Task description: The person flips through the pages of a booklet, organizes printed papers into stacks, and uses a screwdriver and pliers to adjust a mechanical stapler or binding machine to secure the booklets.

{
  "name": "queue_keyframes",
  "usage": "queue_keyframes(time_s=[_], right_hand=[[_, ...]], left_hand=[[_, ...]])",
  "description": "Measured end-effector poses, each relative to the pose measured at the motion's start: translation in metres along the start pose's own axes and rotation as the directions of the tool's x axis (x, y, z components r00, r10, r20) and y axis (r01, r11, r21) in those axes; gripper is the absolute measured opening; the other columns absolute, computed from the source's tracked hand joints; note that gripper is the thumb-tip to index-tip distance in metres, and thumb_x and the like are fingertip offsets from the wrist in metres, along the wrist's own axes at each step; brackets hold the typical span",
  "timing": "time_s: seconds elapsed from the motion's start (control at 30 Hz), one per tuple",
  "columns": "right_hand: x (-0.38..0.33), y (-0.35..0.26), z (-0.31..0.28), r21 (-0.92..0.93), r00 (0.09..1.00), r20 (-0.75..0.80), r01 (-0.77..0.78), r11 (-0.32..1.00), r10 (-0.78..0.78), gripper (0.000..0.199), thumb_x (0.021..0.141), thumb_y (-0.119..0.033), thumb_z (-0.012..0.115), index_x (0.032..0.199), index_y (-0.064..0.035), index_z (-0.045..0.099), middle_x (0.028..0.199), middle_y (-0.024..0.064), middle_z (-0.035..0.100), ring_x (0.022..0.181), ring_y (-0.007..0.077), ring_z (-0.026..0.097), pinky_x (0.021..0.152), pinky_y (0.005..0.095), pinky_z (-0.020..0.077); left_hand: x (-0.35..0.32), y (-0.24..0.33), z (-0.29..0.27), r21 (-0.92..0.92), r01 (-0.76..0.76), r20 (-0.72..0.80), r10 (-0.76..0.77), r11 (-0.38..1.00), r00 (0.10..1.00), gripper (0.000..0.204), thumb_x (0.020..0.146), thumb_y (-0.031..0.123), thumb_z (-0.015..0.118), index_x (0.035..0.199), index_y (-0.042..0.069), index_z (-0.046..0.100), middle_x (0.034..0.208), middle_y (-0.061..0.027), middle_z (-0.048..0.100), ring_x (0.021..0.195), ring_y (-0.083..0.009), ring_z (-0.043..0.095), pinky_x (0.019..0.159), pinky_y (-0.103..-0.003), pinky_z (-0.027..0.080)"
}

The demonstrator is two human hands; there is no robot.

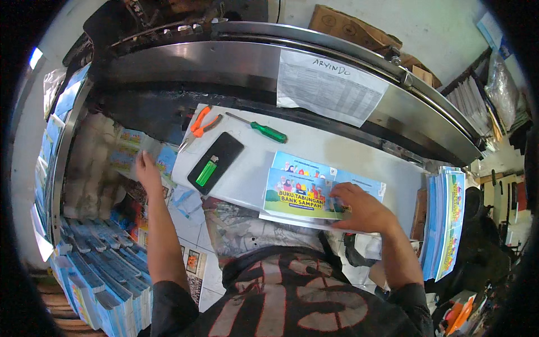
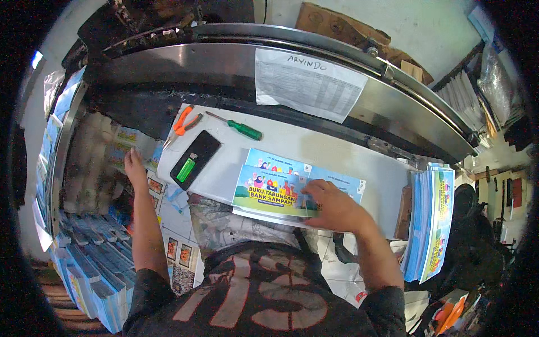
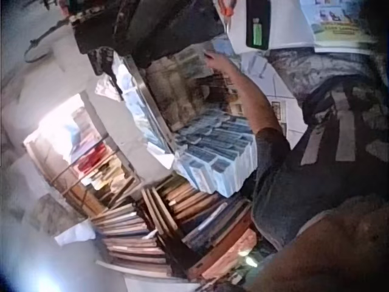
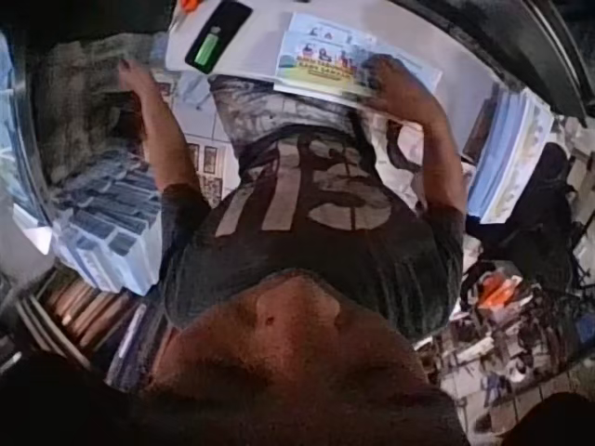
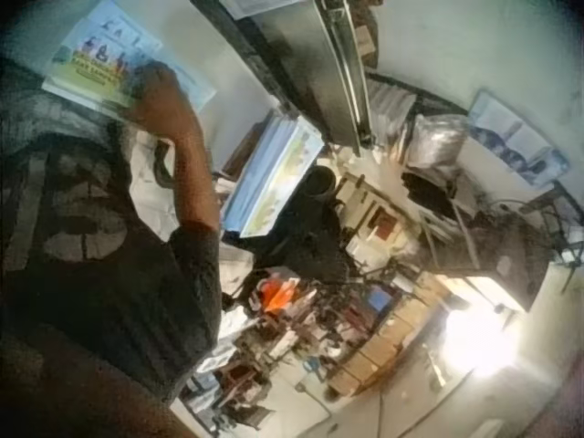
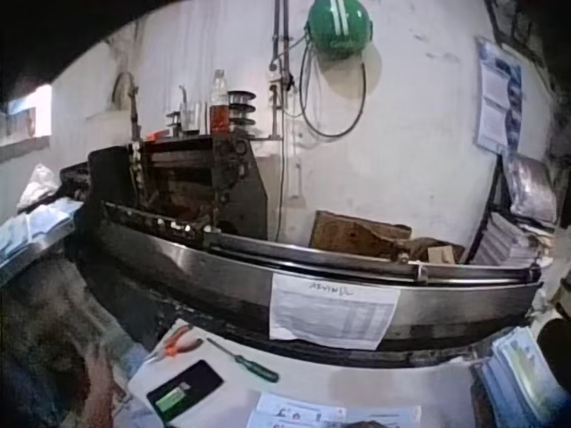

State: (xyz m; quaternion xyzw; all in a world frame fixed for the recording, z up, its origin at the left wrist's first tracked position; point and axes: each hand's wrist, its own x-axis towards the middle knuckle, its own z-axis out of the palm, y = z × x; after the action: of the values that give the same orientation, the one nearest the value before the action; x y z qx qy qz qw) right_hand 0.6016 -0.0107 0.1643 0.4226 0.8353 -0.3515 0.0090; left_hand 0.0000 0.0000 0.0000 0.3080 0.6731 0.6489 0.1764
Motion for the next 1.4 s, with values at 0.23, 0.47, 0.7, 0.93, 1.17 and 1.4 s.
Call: queue_keyframes(time_s=[0.23, 0.47, 0.7, 0.93, 1.17, 1.4], right_hand=[[0.045, -0.046, -0.132, -0.028, 0.979, 0.005, -0.204, 0.979, 0.204, 0.037, 0.087, -0.019, 0.065, 0.119, -0.0003, 0.064, 0.095, 0.0203, 0.07, 0.087, 0.0361, 0.067, 0.082, 0.0405, 0.0515], [0.06, -0.063, -0.181, 0.167, 0.995, -0.088, -0.023, 0.986, 0.038, 0.035, 0.088, -0.016, 0.066, 0.117, 0.0035, 0.064, 0.101, 0.0177, 0.071, 0.093, 0.0212, 0.065, 0.085, 0.0323, 0.049], [0.063, -0.074, -0.185, 0.291, 0.992, -0.03, 0.127, 0.948, -0.124, 0.031, 0.086, -0.005, 0.067, 0.115, 0.0064, 0.064, 0.105, 0.0145, 0.071, 0.098, 0.0148, 0.061, 0.09, 0.0312, 0.0467], [0.059, -0.087, -0.166, 0.287, 0.987, -0.073, 0.161, 0.944, -0.146, 0.029, 0.084, -0.005, 0.069, 0.111, 0.0058, 0.066, 0.102, 0.016, 0.071, 0.098, 0.0188, 0.064, 0.089, 0.032, 0.0472], [0.053, -0.105, -0.15, 0.237, 0.949, -0.075, 0.314, 0.919, -0.305, 0.029, 0.081, -0.007, 0.07, 0.109, 0.0031, 0.068, 0.094, 0.018, 0.072, 0.086, 0.0257, 0.07, 0.078, 0.0353, 0.0518], [0.03, -0.127, -0.13, 0.002, 0.934, -0.073, 0.352, 0.936, -0.351, 0.027, 0.087, -0.011, 0.065, 0.111, 0.0007, 0.069, 0.094, 0.0171, 0.072, 0.086, 0.0267, 0.071, 0.078, 0.035, 0.055]], left_hand=[[0.005, 0.062, 0.054, 0.637, 0.04, 0.251, -0.256, 0.77, 0.934, 0.074, 0.098, 0.057, 0.043, 0.129, -0.009, 0.054, 0.123, -0.0272, 0.061, 0.119, -0.0365, 0.057, 0.102, -0.041, 0.041], [-0.017, 0.071, 0.071, 0.538, 0.154, 0.186, -0.295, 0.829, 0.937, 0.066, 0.098, 0.055, 0.046, 0.12, -0.006, 0.06, 0.109, -0.02, 0.066, 0.102, -0.0301, 0.062, 0.094, -0.036, 0.044], [-0.017, 0.06, 0.059, 0.285, -0.053, 0.142, 0.012, 0.957, 0.99, 0.054, 0.103, 0.044, 0.045, 0.121, -0.005, 0.056, 0.11, -0.0181, 0.065, 0.104, -0.0269, 0.06, 0.094, -0.037, 0.043], [-0.094, 0.177, 0.073, -0.313, 0.048, 0.391, 0.082, 0.949, 0.917, 0.059, 0.101, 0.048, 0.045, 0.131, -0.002, 0.054, 0.131, -0.0162, 0.056, 0.121, -0.0257, 0.052, 0.104, -0.037, 0.038], [-0.155, 0.299, 0.053, -0.352, 0.531, 0.815, -0.026, 0.77, 0.579, 0.054, 0.094, 0.023, 0.058, 0.135, -0.011, 0.048, 0.121, -0.0225, 0.063, 0.11, -0.0258, 0.062, 0.098, -0.034, 0.047], [-0.151, 0.308, 0.022, -0.199, 0.332, 0.815, -0.032, 0.922, 0.578, 0.034, 0.09, -0.001, 0.058, 0.123, -0.008, 0.058, 0.116, -0.0181, 0.065, 0.107, -0.0205, 0.063, 0.092, -0.031, 0.047]])
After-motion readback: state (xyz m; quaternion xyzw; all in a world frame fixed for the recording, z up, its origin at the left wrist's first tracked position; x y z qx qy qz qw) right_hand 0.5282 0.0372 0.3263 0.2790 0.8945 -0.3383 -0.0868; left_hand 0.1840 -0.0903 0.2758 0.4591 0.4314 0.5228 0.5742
